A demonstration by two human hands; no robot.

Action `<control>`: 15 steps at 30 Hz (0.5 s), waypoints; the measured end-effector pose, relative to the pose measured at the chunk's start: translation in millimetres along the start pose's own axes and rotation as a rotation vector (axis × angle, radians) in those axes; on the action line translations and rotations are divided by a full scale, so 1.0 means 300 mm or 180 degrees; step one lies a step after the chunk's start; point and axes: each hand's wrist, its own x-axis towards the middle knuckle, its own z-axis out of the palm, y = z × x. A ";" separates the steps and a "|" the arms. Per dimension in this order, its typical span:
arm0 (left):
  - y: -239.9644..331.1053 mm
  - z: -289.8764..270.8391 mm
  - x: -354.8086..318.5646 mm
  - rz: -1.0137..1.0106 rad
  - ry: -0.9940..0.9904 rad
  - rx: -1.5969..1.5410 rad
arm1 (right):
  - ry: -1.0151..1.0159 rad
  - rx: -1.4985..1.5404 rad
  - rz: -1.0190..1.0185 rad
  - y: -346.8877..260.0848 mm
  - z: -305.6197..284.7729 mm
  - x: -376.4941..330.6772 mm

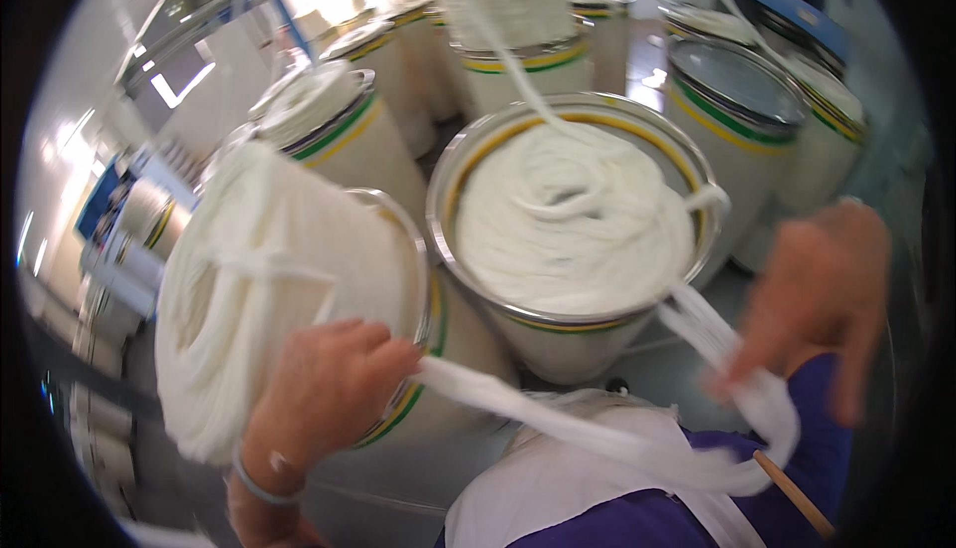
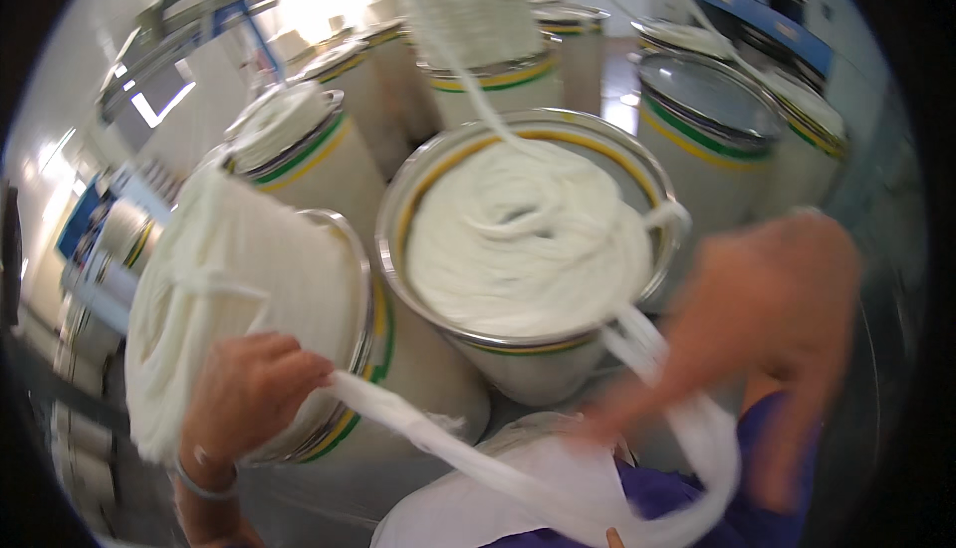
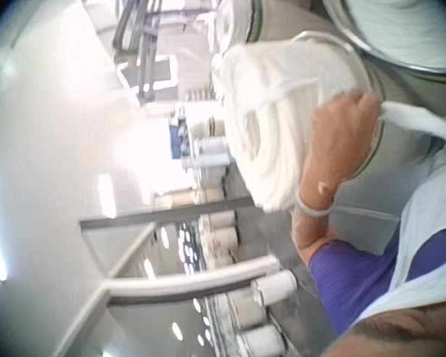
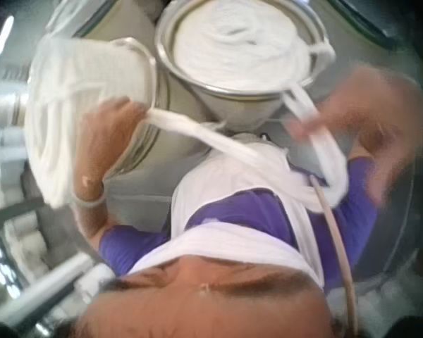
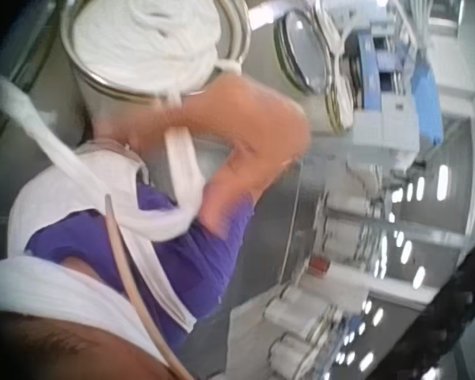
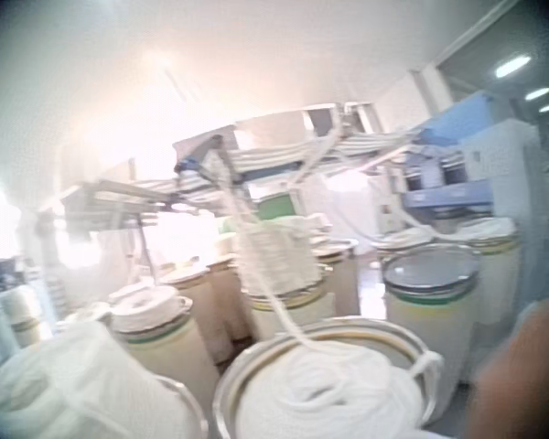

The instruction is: The person loads white yarn from large cylindrical containers into a textile machine, then uses a screwdriver to adjust internal components. The person handles yarn bundles and machine parts throughout the process.

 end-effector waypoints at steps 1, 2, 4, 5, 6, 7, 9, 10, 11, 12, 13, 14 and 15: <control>0.010 0.051 -0.001 0.0063 0.0028 0.0203 | 0.0692 -0.0236 0.0531 0.028 0.029 0.013; 0.013 0.094 -0.006 0.0111 -0.0073 0.0260 | 0.1073 -0.0652 0.1076 0.069 0.049 0.029; 0.005 0.168 -0.014 0.0086 -0.0400 0.0452 | 0.1222 -0.1127 0.2348 0.192 0.082 0.064; -0.003 0.197 -0.016 0.0123 -0.0301 0.0449 | 0.1049 -0.1254 0.2927 0.267 0.097 0.079; -0.011 0.221 -0.019 0.0096 -0.0344 0.0451 | 0.0933 -0.1523 0.3180 0.347 0.111 0.091; -0.017 0.241 -0.022 0.0016 -0.0474 0.0462 | 0.1014 -0.1525 0.2882 0.424 0.130 0.098; -0.023 0.273 -0.024 -0.0064 -0.0236 0.0445 | 0.1065 -0.1494 0.2179 0.569 0.170 0.126; -0.023 0.285 -0.024 -0.0143 -0.0164 0.0447 | 0.0827 -0.1418 0.2045 0.630 0.183 0.144; -0.023 0.296 -0.021 -0.0231 -0.0182 0.0404 | 0.0963 -0.1359 0.1707 0.682 0.179 0.148; -0.020 0.304 -0.019 -0.0327 -0.0204 0.0361 | 0.0908 -0.1291 0.1575 0.729 0.165 0.157; -0.017 0.311 -0.018 -0.0430 -0.0228 0.0322 | 0.0763 -0.1244 0.1482 0.764 0.152 0.167; -0.013 0.316 -0.015 -0.0518 -0.0276 0.0330 | 0.0705 -0.1215 0.1512 0.789 0.141 0.178; -0.012 0.318 -0.011 -0.0606 -0.0317 0.0345 | 0.0563 -0.1216 0.1585 0.806 0.126 0.187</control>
